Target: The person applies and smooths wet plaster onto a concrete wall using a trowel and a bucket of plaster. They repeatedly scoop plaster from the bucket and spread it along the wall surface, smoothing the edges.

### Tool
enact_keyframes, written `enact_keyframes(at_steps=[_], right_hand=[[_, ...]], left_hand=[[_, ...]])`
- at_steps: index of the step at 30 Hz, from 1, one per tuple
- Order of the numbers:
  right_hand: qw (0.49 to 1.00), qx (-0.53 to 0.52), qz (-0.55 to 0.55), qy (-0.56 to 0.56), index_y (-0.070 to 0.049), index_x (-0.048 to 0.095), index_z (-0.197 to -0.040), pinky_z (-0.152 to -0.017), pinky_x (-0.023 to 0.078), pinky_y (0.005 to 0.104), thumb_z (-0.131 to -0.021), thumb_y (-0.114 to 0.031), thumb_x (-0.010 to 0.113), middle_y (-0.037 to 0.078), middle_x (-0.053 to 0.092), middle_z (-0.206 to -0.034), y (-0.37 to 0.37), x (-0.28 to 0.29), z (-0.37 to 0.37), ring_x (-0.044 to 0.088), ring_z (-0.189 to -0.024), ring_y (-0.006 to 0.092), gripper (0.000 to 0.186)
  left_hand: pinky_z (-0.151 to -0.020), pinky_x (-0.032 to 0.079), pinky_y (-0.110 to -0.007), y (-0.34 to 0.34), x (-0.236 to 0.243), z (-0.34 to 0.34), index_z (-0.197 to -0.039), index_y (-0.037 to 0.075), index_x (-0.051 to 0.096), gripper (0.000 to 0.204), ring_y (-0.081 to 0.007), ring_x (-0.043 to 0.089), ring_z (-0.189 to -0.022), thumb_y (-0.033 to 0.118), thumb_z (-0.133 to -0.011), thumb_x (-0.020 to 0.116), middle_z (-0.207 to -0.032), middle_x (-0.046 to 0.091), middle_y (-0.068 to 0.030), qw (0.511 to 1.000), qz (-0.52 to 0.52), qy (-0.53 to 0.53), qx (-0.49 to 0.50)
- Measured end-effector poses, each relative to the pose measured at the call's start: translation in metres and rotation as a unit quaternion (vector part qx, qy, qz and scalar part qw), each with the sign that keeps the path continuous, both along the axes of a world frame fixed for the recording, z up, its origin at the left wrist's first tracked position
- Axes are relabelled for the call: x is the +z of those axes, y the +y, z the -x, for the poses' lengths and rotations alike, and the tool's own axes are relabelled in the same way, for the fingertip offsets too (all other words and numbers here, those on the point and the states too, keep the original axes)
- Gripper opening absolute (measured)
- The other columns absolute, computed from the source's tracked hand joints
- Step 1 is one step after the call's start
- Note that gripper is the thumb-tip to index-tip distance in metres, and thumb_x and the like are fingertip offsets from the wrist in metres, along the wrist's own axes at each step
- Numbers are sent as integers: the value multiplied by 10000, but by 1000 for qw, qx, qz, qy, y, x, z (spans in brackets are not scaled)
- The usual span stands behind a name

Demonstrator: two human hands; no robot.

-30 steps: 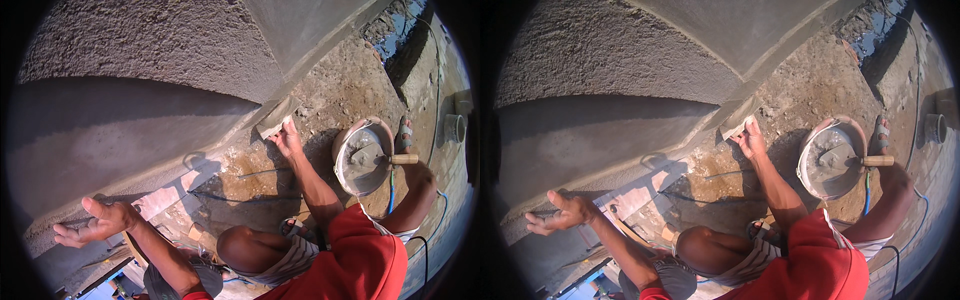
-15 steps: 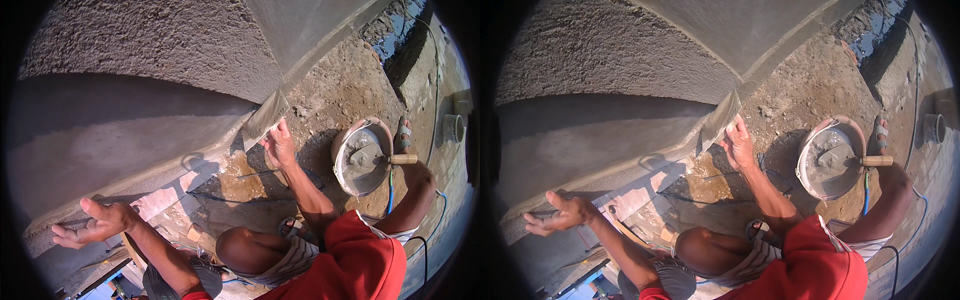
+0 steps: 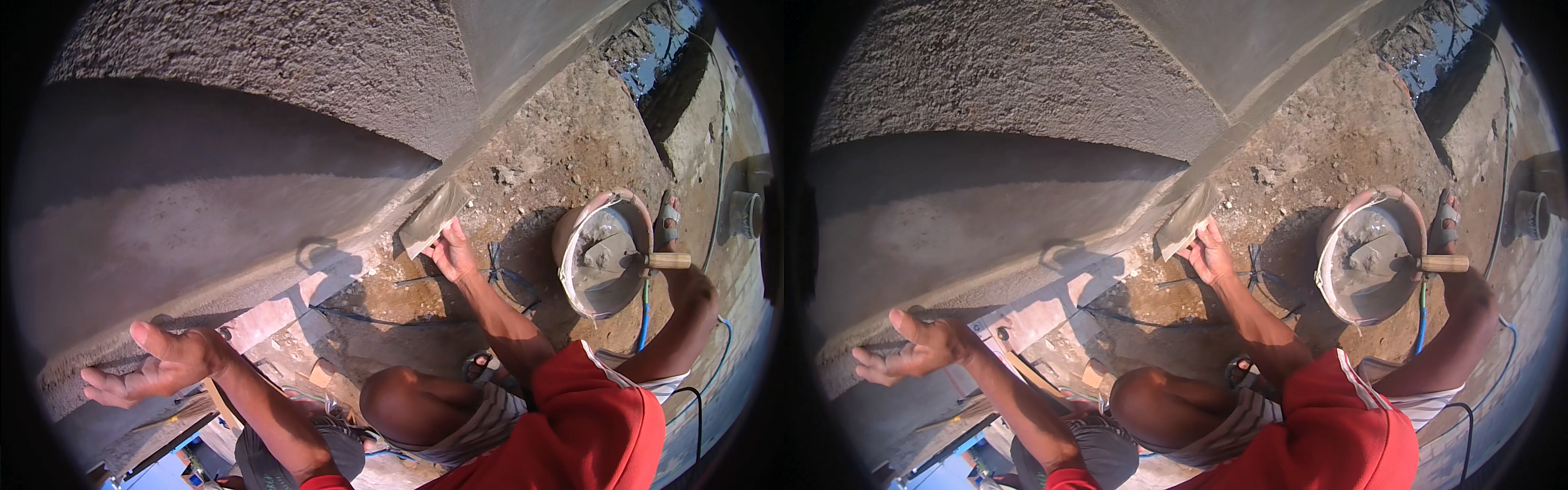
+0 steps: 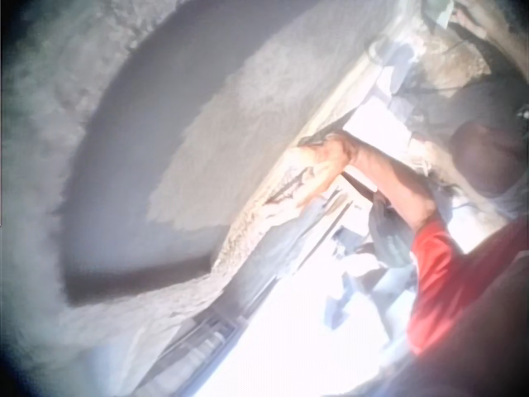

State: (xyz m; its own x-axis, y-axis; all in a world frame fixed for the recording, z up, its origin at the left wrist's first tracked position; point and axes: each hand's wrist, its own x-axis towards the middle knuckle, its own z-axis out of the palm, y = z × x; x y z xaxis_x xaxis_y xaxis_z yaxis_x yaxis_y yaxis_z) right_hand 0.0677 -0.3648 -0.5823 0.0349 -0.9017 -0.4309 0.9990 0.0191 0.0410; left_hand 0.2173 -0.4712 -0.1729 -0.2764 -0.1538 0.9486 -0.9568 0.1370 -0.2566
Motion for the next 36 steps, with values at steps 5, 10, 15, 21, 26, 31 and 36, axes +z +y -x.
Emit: enact_keyframes(at_steps=[5, 10, 15, 21, 26, 31, 36], right_hand=[[1000, -7, -24, 4, -195, 328, -1357, -875, 472, 573, -913, -141, 542, 66, 487, -1260, -16, 0, -12, 503, -1142, 279, 496], [997, -26, -62, 24, -207, 341, -1353, -837, 503, 542, -916, -137, 532, 62, 497, -1238, -23, 11, -26, 524, -1107, 260, 482], [991, -51, -98, 81, -185, 405, -1290, -799, 525, 494, -909, -124, 535, 41, 545, -1163, -30, 32, -33, 569, -1029, 229, 407], [988, -46, -94, 110, -173, 432, -1254, -688, 526, 320, -898, -129, 568, -13, 565, -1107, -23, 99, -46, 582, -923, 113, 384], [995, -63, 56, 61, -110, 347, -1330, -849, 516, 395, -880, -149, 605, 53, 516, -1234, -1, 117, -26, 531, -1110, 208, 520], [998, -46, 12, 51, -145, 305, -1359, -896, 487, 506, -893, -146, 575, 66, 465, -1295, 4, 42, 10, 515, -1140, 267, 539], [997, -40, -31, 52, -145, 355, -1337, -810, 535, 508, -923, -108, 507, 74, 510, -1230, -10, 8, 5, 547, -1086, 247, 442]], left_hand=[[-1050, 196, -471, -1, 0, 1, -1336, 3, 362, 695, -322, 164, -1329, 358, -797, 619, -1383, 227, -222, 1000, -2, 12, -13], [-1051, 199, -472, -2, -1, 4, -1330, 0, 371, 701, -324, 173, -1326, 383, -799, 621, -1378, 234, -226, 999, -2, 25, -31], [-1047, 211, -468, -4, -1, 2, -1310, -11, 397, 691, -322, 175, -1327, 396, -800, 623, -1384, 232, -221, 999, 5, 18, -28], [-1041, 239, -497, 0, -2, 5, -1296, -6, 421, 626, -357, 172, -1333, 279, -799, 676, -1369, 206, -251, 999, -1, 23, -38], [-1032, 257, -465, -2, -4, 7, -1301, -5, 412, 647, -335, 170, -1334, 294, -793, 681, -1372, 228, -237, 998, 1, 40, -50], [-1042, 230, -428, -1, -1, 7, -1314, -8, 402, 681, -294, 182, -1334, 314, -782, 679, -1378, 257, -217, 999, 2, 36, -39], [-1052, 199, -435, -1, -2, 5, -1310, -31, 398, 693, -300, 186, -1334, 335, -788, 669, -1368, 281, -228, 999, 10, 16, -34]])
